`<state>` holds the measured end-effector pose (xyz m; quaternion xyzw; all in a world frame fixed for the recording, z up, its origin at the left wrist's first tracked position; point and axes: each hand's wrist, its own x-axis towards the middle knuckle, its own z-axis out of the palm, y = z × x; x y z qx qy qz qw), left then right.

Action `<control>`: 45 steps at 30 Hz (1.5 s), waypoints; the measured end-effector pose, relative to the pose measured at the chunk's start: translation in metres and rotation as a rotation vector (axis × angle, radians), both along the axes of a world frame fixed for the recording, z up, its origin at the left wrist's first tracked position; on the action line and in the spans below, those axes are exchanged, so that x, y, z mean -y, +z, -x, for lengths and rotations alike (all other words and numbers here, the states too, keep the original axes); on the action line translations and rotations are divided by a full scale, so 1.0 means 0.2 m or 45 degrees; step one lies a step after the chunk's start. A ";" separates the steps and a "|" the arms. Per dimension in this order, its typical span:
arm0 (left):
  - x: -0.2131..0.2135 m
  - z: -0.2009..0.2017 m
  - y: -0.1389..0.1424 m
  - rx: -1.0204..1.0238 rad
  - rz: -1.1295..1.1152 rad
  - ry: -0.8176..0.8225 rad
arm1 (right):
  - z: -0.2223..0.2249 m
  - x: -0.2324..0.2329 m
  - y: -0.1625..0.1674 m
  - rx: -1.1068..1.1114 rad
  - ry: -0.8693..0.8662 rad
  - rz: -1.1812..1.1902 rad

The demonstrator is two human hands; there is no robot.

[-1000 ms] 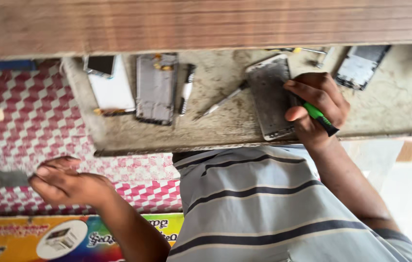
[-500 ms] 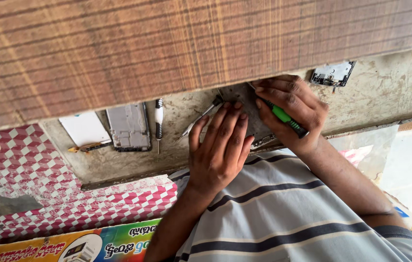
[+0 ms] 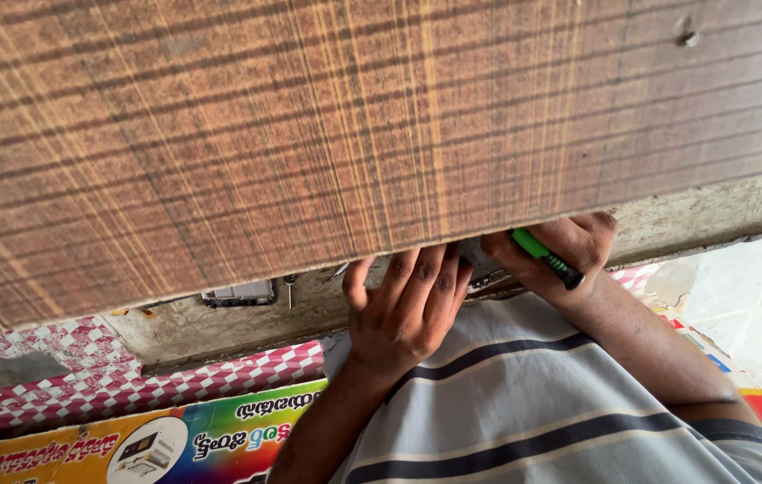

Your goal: The person uses a screwdriver to remove and reinsert screws from a disassembled mobile phone on a workbench. They repeatedly adjust the phone's position and handle small components while working on the device.

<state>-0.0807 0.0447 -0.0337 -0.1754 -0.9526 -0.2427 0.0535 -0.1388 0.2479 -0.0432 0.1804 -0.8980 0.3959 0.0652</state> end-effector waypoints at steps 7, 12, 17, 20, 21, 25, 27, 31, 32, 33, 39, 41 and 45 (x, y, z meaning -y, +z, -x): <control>-0.02 -0.03 -0.08 -0.106 0.061 0.030 | -0.03 -0.05 -0.05 -0.159 0.060 -0.267; -0.02 -0.05 -0.09 -0.106 0.065 0.031 | -0.06 -0.07 -0.07 -0.255 0.098 -0.403; -0.02 -0.03 -0.09 -0.086 0.053 0.027 | -0.04 -0.06 -0.06 -0.054 -0.024 -0.107; -0.02 -0.02 -0.07 -0.086 0.047 0.027 | -0.01 -0.05 -0.02 -0.286 0.125 -0.411; -0.02 -0.01 -0.06 -0.086 0.047 0.029 | 0.00 -0.05 -0.01 -0.273 0.140 -0.373; -0.01 0.01 0.00 -0.008 0.017 0.018 | 0.02 -0.01 0.02 -0.056 0.125 -0.095; -0.01 0.02 0.02 -0.004 -0.019 0.021 | 0.02 0.00 0.04 0.034 0.120 -0.009; -0.01 0.02 0.05 0.000 -0.047 0.029 | 0.01 0.01 0.05 -0.018 0.131 -0.001; -0.02 0.02 0.05 0.002 -0.048 0.038 | 0.00 0.00 0.05 -0.037 0.121 0.015; -0.02 0.01 0.06 0.003 -0.051 0.045 | -0.01 -0.01 0.05 -0.039 0.109 0.031; -0.04 -0.02 0.10 -0.042 -0.031 0.061 | -0.09 -0.08 0.01 -0.251 -0.071 0.566; -0.04 -0.04 0.12 -0.037 -0.025 0.052 | -0.11 -0.09 -0.04 -0.331 -0.210 0.829; -0.05 -0.11 0.11 -0.022 -0.046 0.040 | -0.24 -0.23 -0.03 -0.288 -0.277 0.792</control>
